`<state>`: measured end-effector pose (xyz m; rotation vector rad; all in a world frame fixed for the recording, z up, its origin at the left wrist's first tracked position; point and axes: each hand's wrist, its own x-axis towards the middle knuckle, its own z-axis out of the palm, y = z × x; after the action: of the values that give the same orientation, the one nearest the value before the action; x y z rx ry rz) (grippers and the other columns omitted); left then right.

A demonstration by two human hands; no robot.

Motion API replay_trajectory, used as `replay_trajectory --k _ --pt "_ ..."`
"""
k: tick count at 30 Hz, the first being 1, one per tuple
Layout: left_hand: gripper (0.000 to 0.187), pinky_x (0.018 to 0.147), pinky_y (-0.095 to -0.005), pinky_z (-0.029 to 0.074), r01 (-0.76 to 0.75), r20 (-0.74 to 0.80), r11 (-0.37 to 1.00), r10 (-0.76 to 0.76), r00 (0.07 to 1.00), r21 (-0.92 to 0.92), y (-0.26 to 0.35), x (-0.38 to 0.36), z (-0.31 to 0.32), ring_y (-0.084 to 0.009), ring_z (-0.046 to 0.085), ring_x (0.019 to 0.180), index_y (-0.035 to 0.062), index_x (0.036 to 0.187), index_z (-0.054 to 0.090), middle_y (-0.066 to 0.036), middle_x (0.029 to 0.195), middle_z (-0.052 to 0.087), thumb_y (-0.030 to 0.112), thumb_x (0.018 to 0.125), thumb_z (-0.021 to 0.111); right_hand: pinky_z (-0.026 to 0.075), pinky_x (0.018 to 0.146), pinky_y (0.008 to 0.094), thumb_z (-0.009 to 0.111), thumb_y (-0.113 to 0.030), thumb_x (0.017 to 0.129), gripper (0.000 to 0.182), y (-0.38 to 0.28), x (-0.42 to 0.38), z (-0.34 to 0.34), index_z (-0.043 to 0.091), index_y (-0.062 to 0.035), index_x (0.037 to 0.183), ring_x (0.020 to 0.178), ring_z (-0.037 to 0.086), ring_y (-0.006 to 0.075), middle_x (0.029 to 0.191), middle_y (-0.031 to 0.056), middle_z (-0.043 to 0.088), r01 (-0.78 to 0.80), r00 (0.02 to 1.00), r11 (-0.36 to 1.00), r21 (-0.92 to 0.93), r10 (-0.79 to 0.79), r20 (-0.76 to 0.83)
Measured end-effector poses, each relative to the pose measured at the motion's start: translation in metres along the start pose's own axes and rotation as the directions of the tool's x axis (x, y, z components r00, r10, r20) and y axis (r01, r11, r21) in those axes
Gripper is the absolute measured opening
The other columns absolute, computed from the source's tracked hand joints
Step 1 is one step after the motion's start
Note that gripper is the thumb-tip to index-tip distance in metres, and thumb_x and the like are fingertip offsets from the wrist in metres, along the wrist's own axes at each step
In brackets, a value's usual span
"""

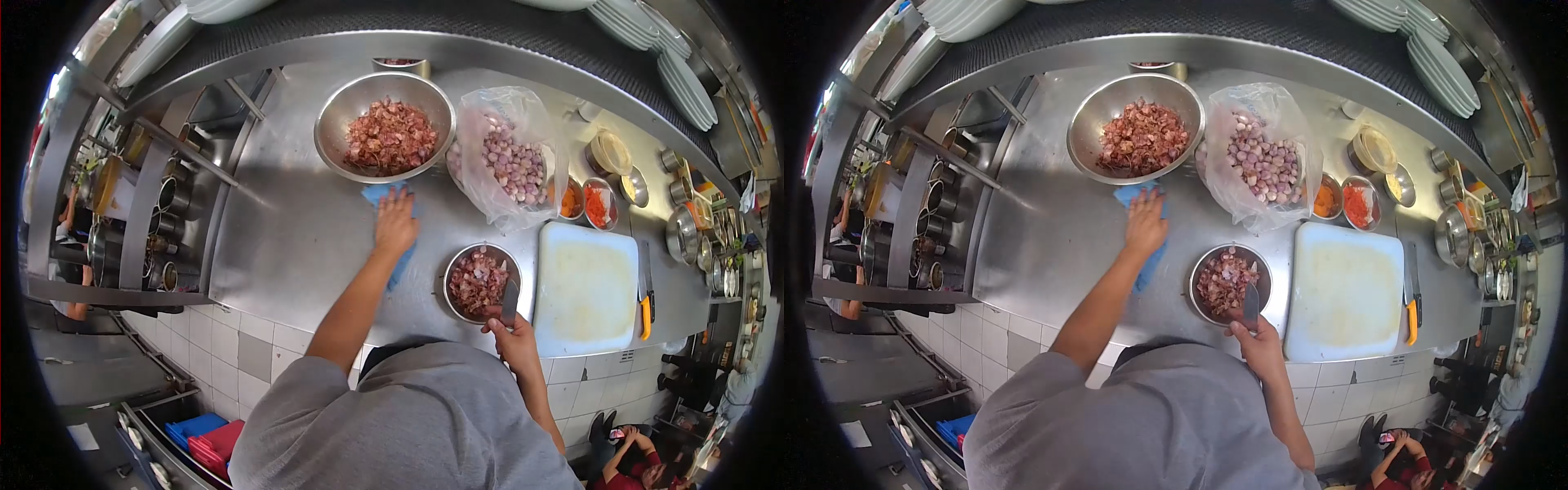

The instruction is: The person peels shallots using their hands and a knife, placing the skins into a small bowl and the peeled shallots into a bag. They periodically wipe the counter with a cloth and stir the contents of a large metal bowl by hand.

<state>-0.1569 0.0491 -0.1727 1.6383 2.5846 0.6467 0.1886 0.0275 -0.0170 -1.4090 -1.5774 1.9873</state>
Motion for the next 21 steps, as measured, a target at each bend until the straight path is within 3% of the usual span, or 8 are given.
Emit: replay_trajectory --k 5,8,10,11,13,17,19,21 --pt "0.054 0.117 -0.0506 0.022 0.003 -0.022 1.0 -0.002 1.0 0.022 -0.095 -0.028 -0.049 -0.0328 0.032 0.142 0.0091 0.13 0.053 -0.01 0.148 0.043 0.005 0.077 0.055 0.032 0.04 0.0187 0.062 -0.016 0.094 0.027 -0.001 -0.004 0.009 0.061 -0.0072 0.12 0.045 0.04 0.002 0.083 0.0024 0.066 0.008 1.0 1.0 -0.007 -0.008 0.025" --pt "0.045 0.111 -0.0481 0.033 -0.036 -0.072 0.999 0.038 0.997 0.029 -0.163 -0.035 -0.081 -0.0332 0.044 0.133 0.0072 0.118 0.061 -0.011 0.137 0.054 -0.004 0.075 0.052 0.033 0.041 0.0188 0.062 -0.016 0.094 0.028 -0.002 -0.008 0.008 0.062 -0.0063 0.121 0.046 0.04 0.0016 0.083 0.0019 0.068 0.025 0.999 1.0 -0.001 -0.025 0.025" --pt "0.037 0.103 -0.0439 0.041 0.02 -0.072 0.987 -0.031 0.997 -0.158 -0.194 -0.029 -0.102 -0.0356 0.055 0.118 0.0042 0.104 0.066 -0.013 0.12 0.064 -0.009 0.075 0.047 0.033 0.043 0.0184 0.062 -0.016 0.094 0.029 0.001 -0.013 0.005 0.062 -0.0054 0.121 0.047 0.04 0.0009 0.083 0.0015 0.069 0.026 1.0 1.0 0.016 -0.026 0.001" --pt "0.037 0.103 -0.0439 0.041 0.024 -0.071 0.987 -0.036 0.997 -0.158 -0.194 -0.029 -0.105 -0.0356 0.055 0.118 0.0042 0.104 0.066 -0.013 0.12 0.064 -0.009 0.075 0.047 0.033 0.043 0.0184 0.062 -0.016 0.094 0.029 0.003 -0.015 0.003 0.062 -0.0054 0.121 0.047 0.04 0.0009 0.083 0.0015 0.069 0.024 1.0 1.0 0.013 -0.024 0.004" --pt "0.031 0.091 -0.0408 0.048 0.09 -0.348 0.973 -0.161 0.924 -0.21 -0.168 -0.027 -0.131 -0.0331 0.061 0.101 0.0047 0.094 0.07 -0.015 0.105 0.068 -0.009 0.074 0.05 0.034 0.042 0.0185 0.062 -0.017 0.094 0.028 0.004 -0.015 0.0 0.062 -0.006 0.12 0.046 0.04 0.0013 0.082 0.002 0.068 0.024 1.0 0.999 0.02 -0.024 0.0" --pt "0.036 0.094 -0.0439 0.047 -0.128 -0.331 0.942 0.02 0.944 -0.309 -0.061 -0.064 -0.123 -0.0352 0.06 0.105 0.0042 0.098 0.068 -0.017 0.108 0.067 -0.009 0.072 0.047 0.033 0.04 0.0194 0.062 -0.016 0.095 0.026 -0.002 -0.008 0.002 0.062 -0.0066 0.119 0.046 0.04 0.0017 0.082 0.0026 0.068 0.033 0.999 0.999 -0.017 -0.032 0.037" --pt "0.038 0.097 -0.0455 0.044 -0.173 -0.22 0.91 0.093 0.971 -0.376 -0.008 -0.099 -0.091 -0.0362 0.059 0.108 0.0045 0.104 0.067 -0.016 0.115 0.065 -0.006 0.072 0.051 0.031 0.034 0.0208 0.057 -0.013 0.096 0.027 -0.003 -0.002 0.003 0.06 -0.0015 0.12 0.041 0.039 0.0033 0.081 0.0071 0.065 0.052 0.998 0.998 -0.039 -0.05 0.042" --pt "0.044 0.109 -0.0523 0.032 -0.096 0.07 0.981 0.11 0.991 -0.171 0.05 -0.146 -0.064 -0.0356 0.043 0.13 0.008 0.122 0.061 -0.015 0.138 0.051 0.009 0.078 0.059 0.03 0.033 0.0212 0.057 -0.012 0.096 0.026 -0.006 0.002 0.004 0.059 -0.0001 0.119 0.04 0.039 0.0035 0.08 0.0082 0.064 0.052 0.995 0.998 -0.027 -0.049 0.086"
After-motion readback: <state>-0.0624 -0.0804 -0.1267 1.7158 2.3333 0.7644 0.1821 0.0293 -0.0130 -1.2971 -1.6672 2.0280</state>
